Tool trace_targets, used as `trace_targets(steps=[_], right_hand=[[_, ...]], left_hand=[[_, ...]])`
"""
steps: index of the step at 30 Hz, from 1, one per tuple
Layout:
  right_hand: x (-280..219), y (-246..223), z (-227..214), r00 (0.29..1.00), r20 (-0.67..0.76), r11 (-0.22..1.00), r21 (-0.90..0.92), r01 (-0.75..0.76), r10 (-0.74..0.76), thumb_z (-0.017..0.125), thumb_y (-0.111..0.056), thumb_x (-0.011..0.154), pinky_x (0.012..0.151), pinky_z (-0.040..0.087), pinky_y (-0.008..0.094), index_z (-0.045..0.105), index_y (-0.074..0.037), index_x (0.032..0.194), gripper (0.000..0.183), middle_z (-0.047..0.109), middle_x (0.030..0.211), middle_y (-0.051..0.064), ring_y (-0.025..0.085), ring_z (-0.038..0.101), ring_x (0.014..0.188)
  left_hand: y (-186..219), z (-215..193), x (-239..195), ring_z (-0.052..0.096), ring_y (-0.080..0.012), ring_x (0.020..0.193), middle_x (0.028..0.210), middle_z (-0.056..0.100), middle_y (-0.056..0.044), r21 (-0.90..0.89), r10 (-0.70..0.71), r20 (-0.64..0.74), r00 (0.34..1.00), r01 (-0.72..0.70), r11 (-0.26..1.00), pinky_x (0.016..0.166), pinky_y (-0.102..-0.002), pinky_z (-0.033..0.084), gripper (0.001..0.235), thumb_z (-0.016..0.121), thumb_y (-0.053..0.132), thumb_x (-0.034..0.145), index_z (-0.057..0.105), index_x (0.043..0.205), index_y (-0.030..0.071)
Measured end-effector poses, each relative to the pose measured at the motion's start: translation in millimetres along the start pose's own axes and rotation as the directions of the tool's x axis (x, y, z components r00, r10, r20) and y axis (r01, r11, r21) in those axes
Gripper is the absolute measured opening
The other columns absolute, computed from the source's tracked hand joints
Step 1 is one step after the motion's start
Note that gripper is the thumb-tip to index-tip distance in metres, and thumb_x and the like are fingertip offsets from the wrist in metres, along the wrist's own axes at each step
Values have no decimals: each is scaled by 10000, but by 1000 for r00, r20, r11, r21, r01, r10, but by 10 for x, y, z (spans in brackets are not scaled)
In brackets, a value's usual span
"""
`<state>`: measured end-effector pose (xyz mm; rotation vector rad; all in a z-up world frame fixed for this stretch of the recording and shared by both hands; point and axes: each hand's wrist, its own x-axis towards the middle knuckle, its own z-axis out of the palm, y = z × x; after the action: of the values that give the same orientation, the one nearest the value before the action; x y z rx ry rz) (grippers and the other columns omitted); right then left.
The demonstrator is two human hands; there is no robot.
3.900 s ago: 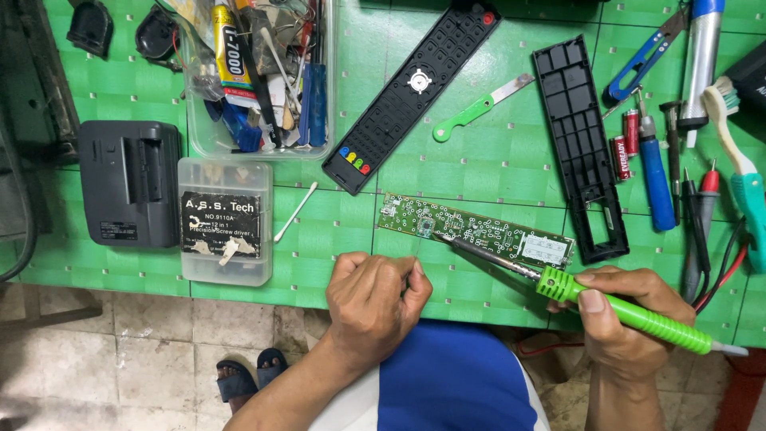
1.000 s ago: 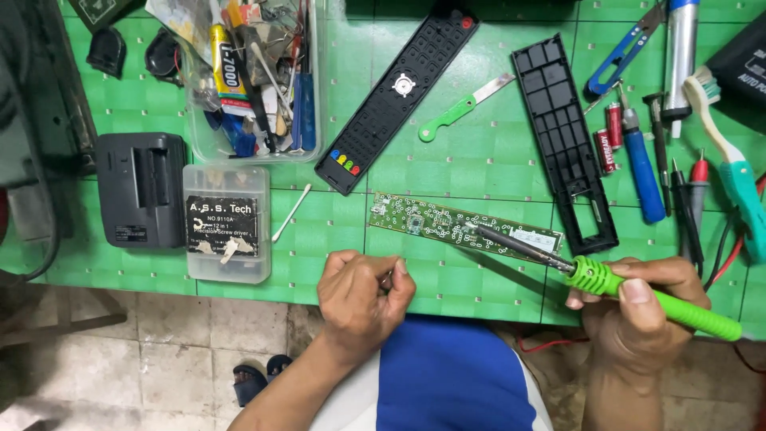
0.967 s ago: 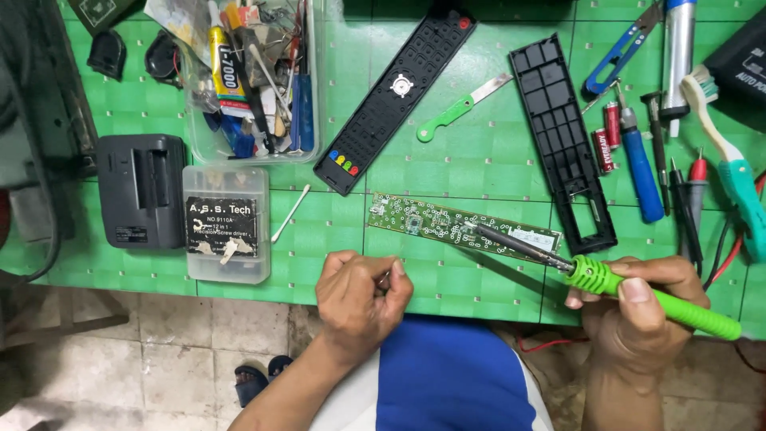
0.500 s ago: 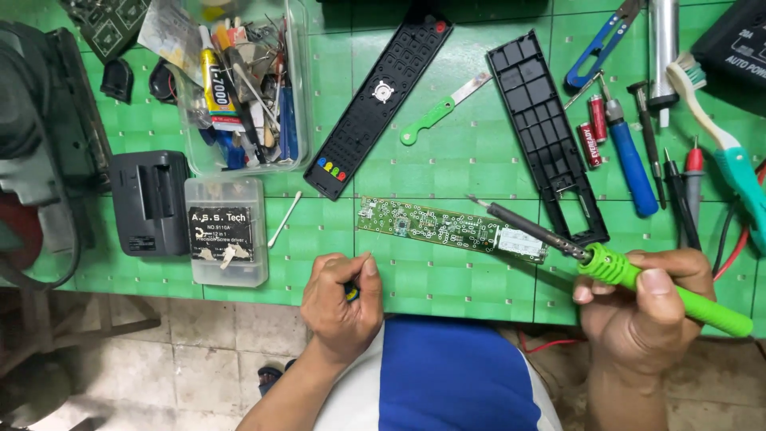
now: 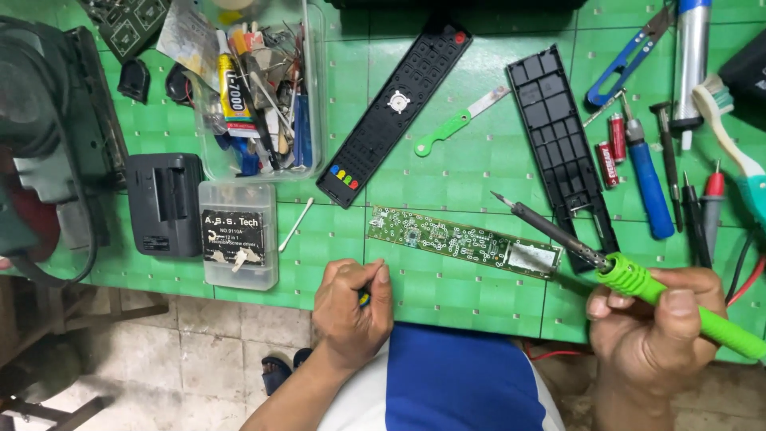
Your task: Repairing a remote control by soldering components on its circuit board and cleaning the internal parts with a toothbrush.
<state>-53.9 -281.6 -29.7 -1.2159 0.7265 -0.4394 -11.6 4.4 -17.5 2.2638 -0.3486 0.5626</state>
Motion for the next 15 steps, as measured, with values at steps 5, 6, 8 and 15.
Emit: trace_targets(steps=[5, 6, 8, 15], right_hand=[[12, 3, -37, 1000, 23, 1000, -28, -2, 3, 720, -518, 921, 512, 486, 280, 554, -158, 1067, 422, 480, 681, 78, 159, 542, 633], [21, 11, -55, 999, 35, 1000, -7, -10, 11, 738, -518, 918, 513, 481, 279, 555, -162, 1074, 429, 485, 684, 80, 161, 545, 633], [22, 12, -63, 1000, 29, 1000, -19, -10, 10, 733, -525, 935, 521, 481, 276, 556, -175, 1079, 418, 470, 689, 69, 154, 544, 651], [101, 36, -214, 996, 66, 997, 44, -59, 56, 727, -489, 978, 563, 471, 235, 616, -233, 1079, 297, 483, 735, -1, 77, 534, 709]], left_hand=[[9, -3, 38, 539, -206, 542, 772, 677, -118, -15, -4, 14, 1000, 4, 1000, 663, -402, 527, 113, 621, 63, 983, 567, 924, -17], [17, -8, 49, 550, -201, 538, 770, 684, -131, -24, -1, 13, 1000, 1, 1000, 654, -398, 522, 124, 622, 62, 981, 561, 908, -17], [21, -10, 50, 590, -206, 558, 780, 693, -135, -37, -18, 23, 1000, 19, 999, 675, -404, 526, 119, 626, 59, 979, 552, 914, -8], [12, -45, 92, 596, -184, 542, 795, 708, -122, -83, -2, 15, 1000, 3, 997, 663, -386, 514, 115, 653, 43, 966, 560, 920, -7]])
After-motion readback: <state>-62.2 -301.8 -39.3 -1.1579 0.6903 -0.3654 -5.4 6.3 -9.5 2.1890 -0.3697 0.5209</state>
